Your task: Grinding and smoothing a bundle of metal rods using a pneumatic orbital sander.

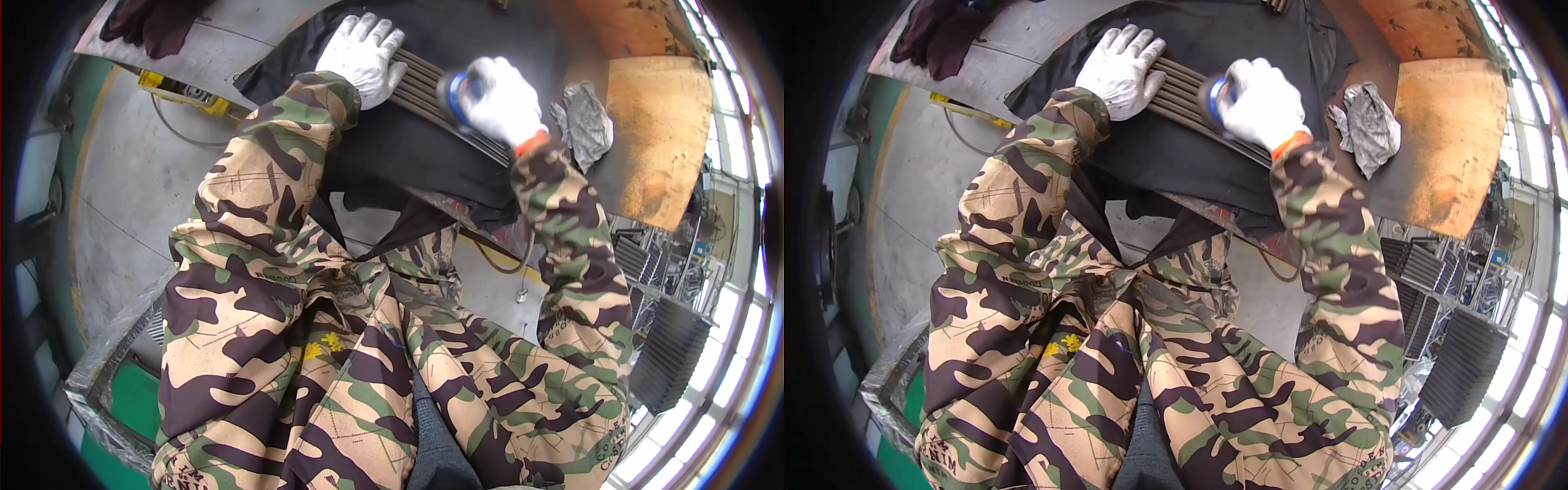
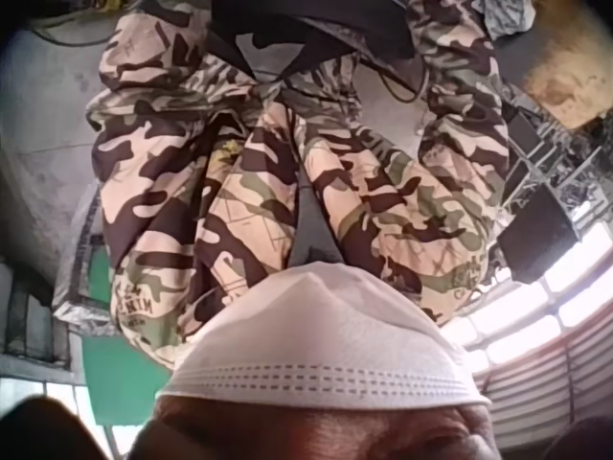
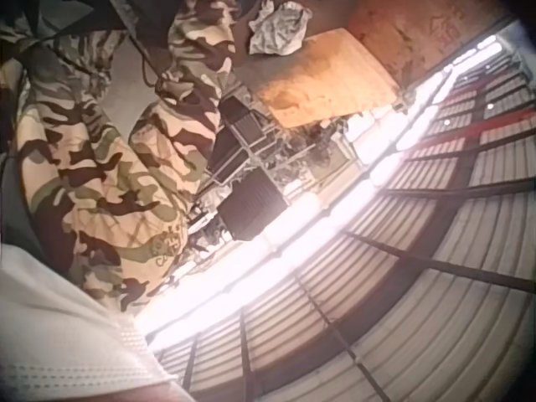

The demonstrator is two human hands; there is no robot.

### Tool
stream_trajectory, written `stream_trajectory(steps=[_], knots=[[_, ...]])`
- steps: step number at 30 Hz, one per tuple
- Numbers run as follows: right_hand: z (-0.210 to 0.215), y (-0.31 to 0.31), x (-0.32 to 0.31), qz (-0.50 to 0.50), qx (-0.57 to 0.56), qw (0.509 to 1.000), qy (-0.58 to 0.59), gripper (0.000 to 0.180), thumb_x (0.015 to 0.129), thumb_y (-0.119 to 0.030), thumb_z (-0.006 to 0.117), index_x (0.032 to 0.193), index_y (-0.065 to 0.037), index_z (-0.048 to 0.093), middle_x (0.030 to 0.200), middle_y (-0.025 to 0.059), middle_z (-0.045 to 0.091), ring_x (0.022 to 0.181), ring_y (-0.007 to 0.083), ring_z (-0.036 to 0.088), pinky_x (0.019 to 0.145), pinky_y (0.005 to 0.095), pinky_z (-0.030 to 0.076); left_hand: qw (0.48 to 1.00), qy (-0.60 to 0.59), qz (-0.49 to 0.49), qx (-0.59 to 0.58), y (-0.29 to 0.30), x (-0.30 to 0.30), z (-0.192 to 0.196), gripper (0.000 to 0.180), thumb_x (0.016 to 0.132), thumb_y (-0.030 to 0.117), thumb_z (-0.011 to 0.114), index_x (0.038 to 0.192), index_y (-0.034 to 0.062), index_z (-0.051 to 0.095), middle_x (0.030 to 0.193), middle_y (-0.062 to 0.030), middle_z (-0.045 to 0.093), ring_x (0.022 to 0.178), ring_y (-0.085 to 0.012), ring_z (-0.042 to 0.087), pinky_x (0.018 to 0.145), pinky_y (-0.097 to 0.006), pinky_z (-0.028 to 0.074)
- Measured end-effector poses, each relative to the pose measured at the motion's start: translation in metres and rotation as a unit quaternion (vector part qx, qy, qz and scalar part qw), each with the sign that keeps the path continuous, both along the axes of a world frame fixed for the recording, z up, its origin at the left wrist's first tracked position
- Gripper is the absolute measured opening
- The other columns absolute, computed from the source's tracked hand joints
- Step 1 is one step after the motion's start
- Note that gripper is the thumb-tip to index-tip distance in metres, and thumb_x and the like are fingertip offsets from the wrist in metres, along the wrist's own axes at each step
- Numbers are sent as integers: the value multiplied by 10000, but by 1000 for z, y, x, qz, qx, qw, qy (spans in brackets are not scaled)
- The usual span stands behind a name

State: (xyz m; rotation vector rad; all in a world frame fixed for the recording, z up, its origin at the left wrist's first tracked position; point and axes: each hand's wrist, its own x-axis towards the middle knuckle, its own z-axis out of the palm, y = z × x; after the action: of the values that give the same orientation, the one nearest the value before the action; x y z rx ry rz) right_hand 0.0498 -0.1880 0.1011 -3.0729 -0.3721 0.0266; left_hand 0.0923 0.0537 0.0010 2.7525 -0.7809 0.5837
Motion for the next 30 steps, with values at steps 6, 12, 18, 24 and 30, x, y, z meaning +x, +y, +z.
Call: stream_trajectory(steps=[6,12,18,24,30], knots=[[-9,-19,-16,-4,-19,1000,-21,324,902,-359,663,1115,-115,681,1091,173,656,1067,380,663,936,484,551,1000,1,9,13,5,-1,0,534,980,371,600,1420,69,605,1471,-183,579,1424,-377,481,1231,-506,298],[-4,-44,-10,-50,-40,998,-20,337,887,-327,674,1146,-111,677,1119,192,668,1069,390,671,916,483,558,998,2,18,53,5,1,11,530,992,376,587,1423,69,598,1480,-187,573,1439,-386,461,1231,-512,289],[-8,-52,-46,18,-8,999,-28,297,881,-336,686,1108,-144,674,1083,154,653,1066,366,662,905,474,555,999,-9,4,52,3,0,17,540,998,387,581,1433,69,590,1480,-183,576,1436,-379,466,1227,-509,296],[-8,-55,-33,-29,-49,998,-15,338,892,-354,675,1139,-123,666,1102,159,651,1085,373,655,925,473,554,997,-15,1,71,7,2,15,527,1002,373,589,1429,64,594,1474,-188,579,1419,-374,478,1207,-502,325],[-4,-64,-35,-24,-36,999,-25,325,906,-362,644,1111,-111,664,1102,168,650,1059,377,666,897,483,561,997,-41,-20,60,8,7,17,490,995,347,600,1392,59,611,1422,-191,605,1370,-388,516,1179,-505,355]])
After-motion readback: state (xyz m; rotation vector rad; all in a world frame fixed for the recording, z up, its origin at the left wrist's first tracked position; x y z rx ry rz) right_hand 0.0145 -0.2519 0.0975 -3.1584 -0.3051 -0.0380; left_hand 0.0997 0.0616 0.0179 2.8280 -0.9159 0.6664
